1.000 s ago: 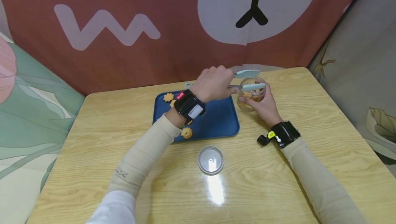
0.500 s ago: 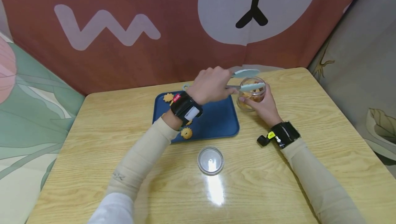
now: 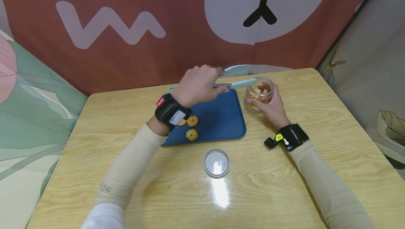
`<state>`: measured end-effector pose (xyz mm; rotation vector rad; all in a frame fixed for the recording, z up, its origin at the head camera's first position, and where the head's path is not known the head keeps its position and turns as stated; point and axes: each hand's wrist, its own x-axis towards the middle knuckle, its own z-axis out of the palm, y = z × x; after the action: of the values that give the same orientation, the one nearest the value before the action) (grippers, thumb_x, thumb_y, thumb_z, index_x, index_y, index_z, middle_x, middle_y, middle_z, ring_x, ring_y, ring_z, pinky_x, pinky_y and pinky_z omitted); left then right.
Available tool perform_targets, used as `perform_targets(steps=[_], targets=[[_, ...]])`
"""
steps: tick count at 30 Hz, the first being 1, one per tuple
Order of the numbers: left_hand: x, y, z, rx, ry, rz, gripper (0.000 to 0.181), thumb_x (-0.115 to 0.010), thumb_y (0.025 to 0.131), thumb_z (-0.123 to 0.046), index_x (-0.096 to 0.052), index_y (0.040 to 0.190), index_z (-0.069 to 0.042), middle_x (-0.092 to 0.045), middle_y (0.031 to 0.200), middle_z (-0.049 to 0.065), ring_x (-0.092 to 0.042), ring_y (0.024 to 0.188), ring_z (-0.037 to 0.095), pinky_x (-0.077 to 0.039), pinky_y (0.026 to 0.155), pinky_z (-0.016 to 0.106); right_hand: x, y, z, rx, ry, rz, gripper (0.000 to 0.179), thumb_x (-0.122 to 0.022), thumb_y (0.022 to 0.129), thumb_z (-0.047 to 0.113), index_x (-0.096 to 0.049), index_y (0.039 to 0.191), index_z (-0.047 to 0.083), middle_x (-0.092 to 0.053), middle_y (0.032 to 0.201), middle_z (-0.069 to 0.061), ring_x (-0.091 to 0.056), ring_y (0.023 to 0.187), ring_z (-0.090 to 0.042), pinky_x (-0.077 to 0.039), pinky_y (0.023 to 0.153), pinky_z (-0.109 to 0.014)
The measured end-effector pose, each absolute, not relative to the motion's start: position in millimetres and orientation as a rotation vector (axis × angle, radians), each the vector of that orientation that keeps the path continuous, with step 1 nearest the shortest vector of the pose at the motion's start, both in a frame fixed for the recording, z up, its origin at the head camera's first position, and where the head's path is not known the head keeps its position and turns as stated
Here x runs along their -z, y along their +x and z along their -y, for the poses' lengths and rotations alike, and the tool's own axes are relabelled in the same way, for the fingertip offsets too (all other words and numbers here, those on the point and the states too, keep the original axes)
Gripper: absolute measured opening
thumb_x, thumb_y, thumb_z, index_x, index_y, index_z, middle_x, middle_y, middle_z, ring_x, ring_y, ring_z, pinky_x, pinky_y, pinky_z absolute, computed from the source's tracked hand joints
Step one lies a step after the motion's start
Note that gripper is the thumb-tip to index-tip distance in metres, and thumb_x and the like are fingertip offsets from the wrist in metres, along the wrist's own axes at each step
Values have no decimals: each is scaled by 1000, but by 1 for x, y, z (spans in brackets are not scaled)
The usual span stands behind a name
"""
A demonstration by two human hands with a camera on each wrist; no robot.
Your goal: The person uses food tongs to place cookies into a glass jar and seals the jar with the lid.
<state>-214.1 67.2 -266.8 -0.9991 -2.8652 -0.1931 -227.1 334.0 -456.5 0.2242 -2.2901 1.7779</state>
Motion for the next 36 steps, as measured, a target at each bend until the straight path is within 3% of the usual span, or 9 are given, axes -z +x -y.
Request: perform_targets(steps=[6,10,17,25,28,32,36], targets=[[270,-206,-30,231,-930,2878,52,-66,83,-49,-62,116,-9,-40,56,2,-44,45,17,-27,38,29,456,-228,-336,-1749,220,2319,83,-80,75,27,-30,141,20,-45,131,-7,-41,116,-20,-36,90,-39],[276,-198,-4,256,-905,2880,52,-69,82,-47,-62,114,-7,-40,52,3,-42,43,17,-28,38,29,454,-228,-335,-1727,205,2338,80,-80,75,29,-31,139,26,-46,130,-6,-43,112,-17,-37,87,-36],[298,-182,35,269,-867,2962,45,-69,82,-46,-64,106,-8,-42,48,1,-43,40,14,-28,39,30,445,-222,-332,-1778,215,2327,77,-78,78,24,-31,138,27,-43,133,-12,-41,118,-20,-37,93,-38],[319,-171,62,310,-793,3168,55,-67,83,-49,-62,118,-7,-34,50,-3,-35,41,12,-24,40,29,426,-207,-323,-1814,230,2282,74,-77,78,17,-33,137,21,-42,131,-19,-40,117,-28,-35,90,-39],[325,-169,70,354,-765,3267,54,-68,83,-46,-62,117,-4,-38,50,-4,-37,40,11,-25,40,29,435,-213,-326,-1835,237,2265,74,-78,78,16,-33,137,23,-42,132,-18,-38,119,-30,-35,92,-38],[333,-168,75,437,-749,3353,52,-68,84,-43,-62,116,-3,-44,53,-4,-40,41,10,-27,41,28,448,-222,-332,-1817,218,2280,76,-78,77,20,-33,138,27,-43,132,-11,-39,119,-25,-36,93,-37],[340,-168,78,493,-724,3388,56,-68,84,-44,-60,123,-4,-36,52,-6,-33,39,10,-25,40,28,453,-225,-334,-1793,211,2297,78,-80,76,26,-32,137,29,-45,131,-8,-41,117,-19,-36,92,-40]])
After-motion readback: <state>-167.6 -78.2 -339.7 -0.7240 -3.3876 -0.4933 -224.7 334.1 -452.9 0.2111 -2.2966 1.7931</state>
